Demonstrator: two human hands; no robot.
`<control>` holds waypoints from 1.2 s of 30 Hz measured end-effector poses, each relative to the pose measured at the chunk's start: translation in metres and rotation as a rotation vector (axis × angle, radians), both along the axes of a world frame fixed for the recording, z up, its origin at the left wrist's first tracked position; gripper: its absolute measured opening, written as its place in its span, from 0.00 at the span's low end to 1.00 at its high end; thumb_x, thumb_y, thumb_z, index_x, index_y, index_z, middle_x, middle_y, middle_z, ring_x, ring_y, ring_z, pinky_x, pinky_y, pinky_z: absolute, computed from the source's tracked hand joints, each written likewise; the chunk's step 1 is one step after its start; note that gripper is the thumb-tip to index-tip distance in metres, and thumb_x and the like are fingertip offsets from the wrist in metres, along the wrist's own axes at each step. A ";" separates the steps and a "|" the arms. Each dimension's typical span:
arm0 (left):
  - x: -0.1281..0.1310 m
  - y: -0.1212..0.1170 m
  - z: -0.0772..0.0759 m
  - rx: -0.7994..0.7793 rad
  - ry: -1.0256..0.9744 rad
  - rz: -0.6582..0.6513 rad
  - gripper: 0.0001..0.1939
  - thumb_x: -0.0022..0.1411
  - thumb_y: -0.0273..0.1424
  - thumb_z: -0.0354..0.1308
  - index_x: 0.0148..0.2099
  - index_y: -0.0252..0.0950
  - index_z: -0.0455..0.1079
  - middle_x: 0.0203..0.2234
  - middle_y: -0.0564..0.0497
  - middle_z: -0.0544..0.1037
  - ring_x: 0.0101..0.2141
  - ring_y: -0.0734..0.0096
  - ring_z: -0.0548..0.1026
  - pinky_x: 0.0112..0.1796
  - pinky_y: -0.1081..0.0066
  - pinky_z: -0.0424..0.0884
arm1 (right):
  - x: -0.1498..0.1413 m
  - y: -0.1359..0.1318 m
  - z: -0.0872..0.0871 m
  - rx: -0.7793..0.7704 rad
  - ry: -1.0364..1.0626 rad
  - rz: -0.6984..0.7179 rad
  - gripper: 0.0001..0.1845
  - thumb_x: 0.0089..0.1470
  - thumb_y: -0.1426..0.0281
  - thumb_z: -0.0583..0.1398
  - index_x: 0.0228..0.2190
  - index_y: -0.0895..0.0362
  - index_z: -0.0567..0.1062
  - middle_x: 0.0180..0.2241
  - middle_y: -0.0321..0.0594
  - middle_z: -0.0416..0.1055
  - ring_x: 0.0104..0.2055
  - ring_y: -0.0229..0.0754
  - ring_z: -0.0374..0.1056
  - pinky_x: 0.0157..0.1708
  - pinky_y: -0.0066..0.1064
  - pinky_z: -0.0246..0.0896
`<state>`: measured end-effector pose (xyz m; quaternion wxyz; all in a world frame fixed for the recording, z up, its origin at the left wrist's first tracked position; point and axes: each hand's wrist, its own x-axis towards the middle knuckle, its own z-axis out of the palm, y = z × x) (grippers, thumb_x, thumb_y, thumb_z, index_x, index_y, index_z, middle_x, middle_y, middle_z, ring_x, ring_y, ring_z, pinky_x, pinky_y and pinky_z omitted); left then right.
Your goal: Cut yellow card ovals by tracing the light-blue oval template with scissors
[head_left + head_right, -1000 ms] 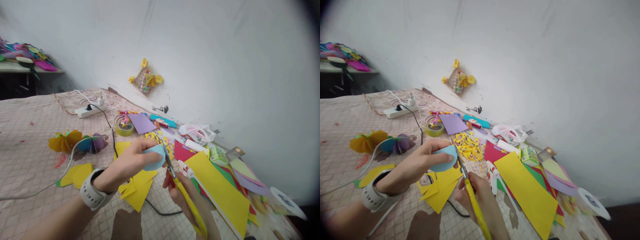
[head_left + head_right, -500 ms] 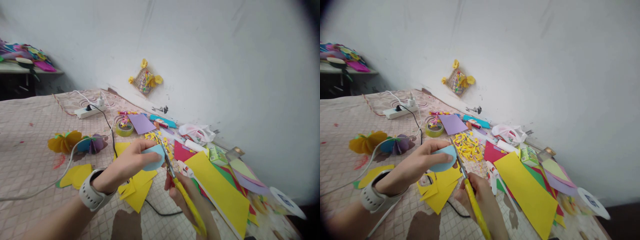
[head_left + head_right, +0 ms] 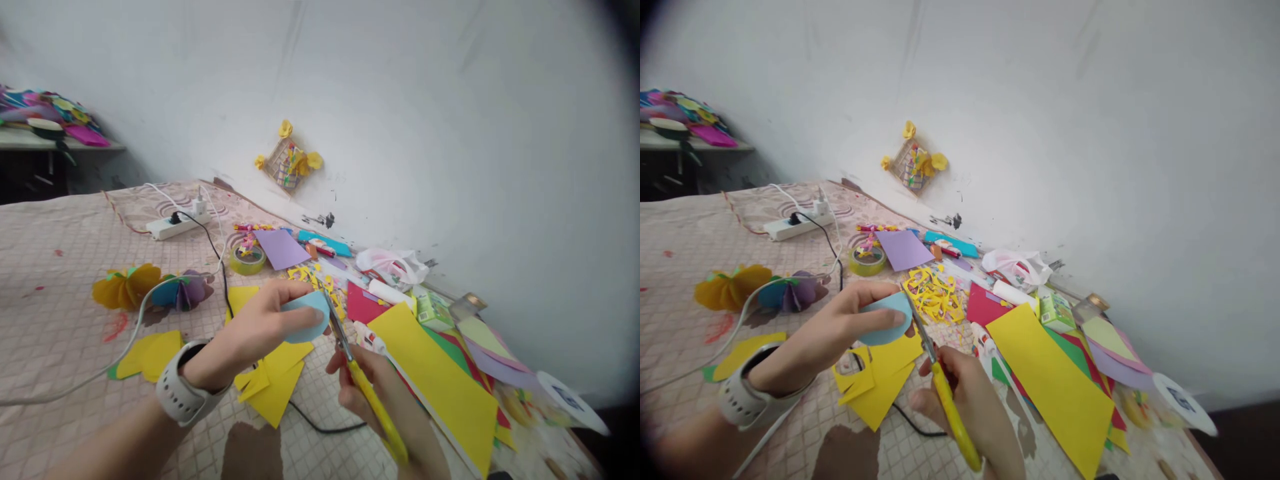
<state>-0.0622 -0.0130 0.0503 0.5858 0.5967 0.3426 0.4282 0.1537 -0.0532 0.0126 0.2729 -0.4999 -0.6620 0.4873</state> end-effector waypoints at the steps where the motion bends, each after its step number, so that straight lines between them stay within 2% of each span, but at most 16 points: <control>1: 0.000 0.000 0.000 0.007 -0.002 0.014 0.07 0.54 0.32 0.58 0.28 0.34 0.73 0.25 0.52 0.74 0.26 0.73 0.68 0.27 0.74 0.62 | 0.006 0.000 0.000 -0.038 -0.023 0.006 0.31 0.42 0.46 0.68 0.36 0.58 0.71 0.22 0.30 0.61 0.23 0.35 0.54 0.22 0.26 0.48; 3: -0.001 -0.002 0.001 0.021 -0.007 0.047 0.07 0.55 0.33 0.58 0.30 0.34 0.72 0.24 0.52 0.74 0.25 0.73 0.67 0.27 0.74 0.61 | 0.022 0.000 0.000 -0.109 -0.077 0.028 0.29 0.40 0.52 0.72 0.38 0.56 0.73 0.25 0.34 0.68 0.26 0.37 0.62 0.26 0.27 0.55; 6: -0.001 -0.002 0.002 0.036 0.008 0.070 0.09 0.56 0.34 0.58 0.30 0.34 0.71 0.24 0.53 0.73 0.26 0.73 0.68 0.27 0.74 0.61 | 0.043 -0.001 0.001 -0.123 -0.076 0.029 0.28 0.34 0.54 0.74 0.33 0.57 0.74 0.25 0.36 0.70 0.26 0.40 0.64 0.26 0.29 0.58; 8: 0.001 -0.002 0.002 0.046 0.058 0.042 0.09 0.56 0.35 0.57 0.30 0.33 0.71 0.24 0.52 0.72 0.27 0.72 0.68 0.28 0.74 0.62 | 0.047 -0.002 0.002 -0.006 0.033 -0.018 0.26 0.36 0.52 0.73 0.30 0.56 0.74 0.25 0.36 0.69 0.27 0.41 0.64 0.26 0.30 0.59; 10: 0.006 -0.002 -0.002 0.083 0.128 -0.022 0.09 0.56 0.34 0.57 0.28 0.33 0.70 0.23 0.53 0.70 0.26 0.73 0.67 0.27 0.74 0.61 | 0.040 -0.003 0.002 0.180 0.202 -0.102 0.22 0.44 0.52 0.70 0.30 0.54 0.72 0.26 0.36 0.69 0.28 0.41 0.64 0.27 0.31 0.61; 12: 0.013 -0.002 -0.008 0.154 0.202 -0.080 0.11 0.57 0.33 0.56 0.25 0.34 0.68 0.21 0.55 0.67 0.24 0.74 0.64 0.26 0.75 0.60 | 0.025 -0.001 0.001 0.361 0.350 -0.197 0.16 0.50 0.57 0.67 0.31 0.52 0.69 0.28 0.34 0.68 0.29 0.40 0.65 0.30 0.31 0.62; 14: 0.019 -0.003 -0.016 0.220 0.274 -0.116 0.11 0.57 0.32 0.56 0.24 0.35 0.67 0.19 0.56 0.65 0.24 0.74 0.63 0.25 0.75 0.60 | 0.009 0.002 0.001 0.427 0.336 -0.234 0.11 0.54 0.64 0.65 0.32 0.52 0.67 0.36 0.39 0.72 0.36 0.42 0.69 0.36 0.34 0.66; 16: 0.025 -0.004 -0.023 0.269 0.332 -0.149 0.09 0.57 0.32 0.56 0.25 0.35 0.69 0.20 0.55 0.67 0.25 0.73 0.65 0.27 0.75 0.61 | -0.004 0.003 0.001 0.399 0.342 -0.222 0.11 0.53 0.68 0.64 0.33 0.52 0.65 0.38 0.40 0.72 0.34 0.41 0.69 0.34 0.34 0.67; 19: 0.032 -0.006 -0.030 0.312 0.383 -0.188 0.08 0.57 0.32 0.56 0.27 0.36 0.72 0.20 0.55 0.70 0.25 0.73 0.66 0.27 0.75 0.61 | -0.012 0.004 0.006 0.393 0.300 -0.215 0.09 0.51 0.72 0.62 0.31 0.52 0.64 0.30 0.34 0.70 0.27 0.38 0.65 0.28 0.30 0.65; 21: 0.034 -0.005 -0.031 0.302 0.405 -0.210 0.09 0.57 0.32 0.56 0.26 0.36 0.71 0.19 0.56 0.68 0.24 0.74 0.64 0.26 0.75 0.60 | -0.012 0.003 0.010 0.398 0.219 -0.218 0.08 0.48 0.74 0.61 0.28 0.53 0.65 0.25 0.32 0.66 0.25 0.37 0.63 0.26 0.28 0.63; 24: 0.034 -0.002 -0.029 0.227 0.409 -0.238 0.11 0.56 0.32 0.57 0.23 0.35 0.66 0.16 0.59 0.62 0.20 0.77 0.59 0.22 0.76 0.55 | -0.008 0.005 0.011 0.392 0.189 -0.244 0.07 0.44 0.75 0.60 0.26 0.54 0.65 0.23 0.31 0.63 0.24 0.36 0.61 0.23 0.26 0.62; 29: 0.033 0.002 -0.027 0.124 0.283 -0.170 0.12 0.56 0.32 0.57 0.23 0.35 0.63 0.18 0.59 0.61 0.21 0.78 0.58 0.23 0.76 0.55 | -0.006 0.008 -0.003 0.388 0.376 -0.331 0.09 0.46 0.74 0.63 0.30 0.53 0.69 0.28 0.34 0.70 0.29 0.39 0.68 0.26 0.26 0.65; 32: 0.036 0.001 -0.029 0.099 0.212 -0.163 0.15 0.57 0.35 0.57 0.22 0.35 0.61 0.18 0.58 0.60 0.21 0.78 0.56 0.23 0.75 0.55 | -0.010 0.010 -0.011 0.379 0.487 -0.388 0.11 0.47 0.74 0.64 0.34 0.52 0.70 0.30 0.35 0.72 0.32 0.40 0.70 0.28 0.26 0.66; 36: 0.038 -0.002 -0.030 0.097 0.154 -0.125 0.16 0.58 0.36 0.58 0.21 0.35 0.61 0.17 0.58 0.59 0.20 0.78 0.56 0.23 0.74 0.55 | -0.015 0.010 -0.012 0.383 0.482 -0.417 0.09 0.49 0.71 0.65 0.32 0.53 0.70 0.28 0.34 0.70 0.30 0.39 0.69 0.30 0.28 0.66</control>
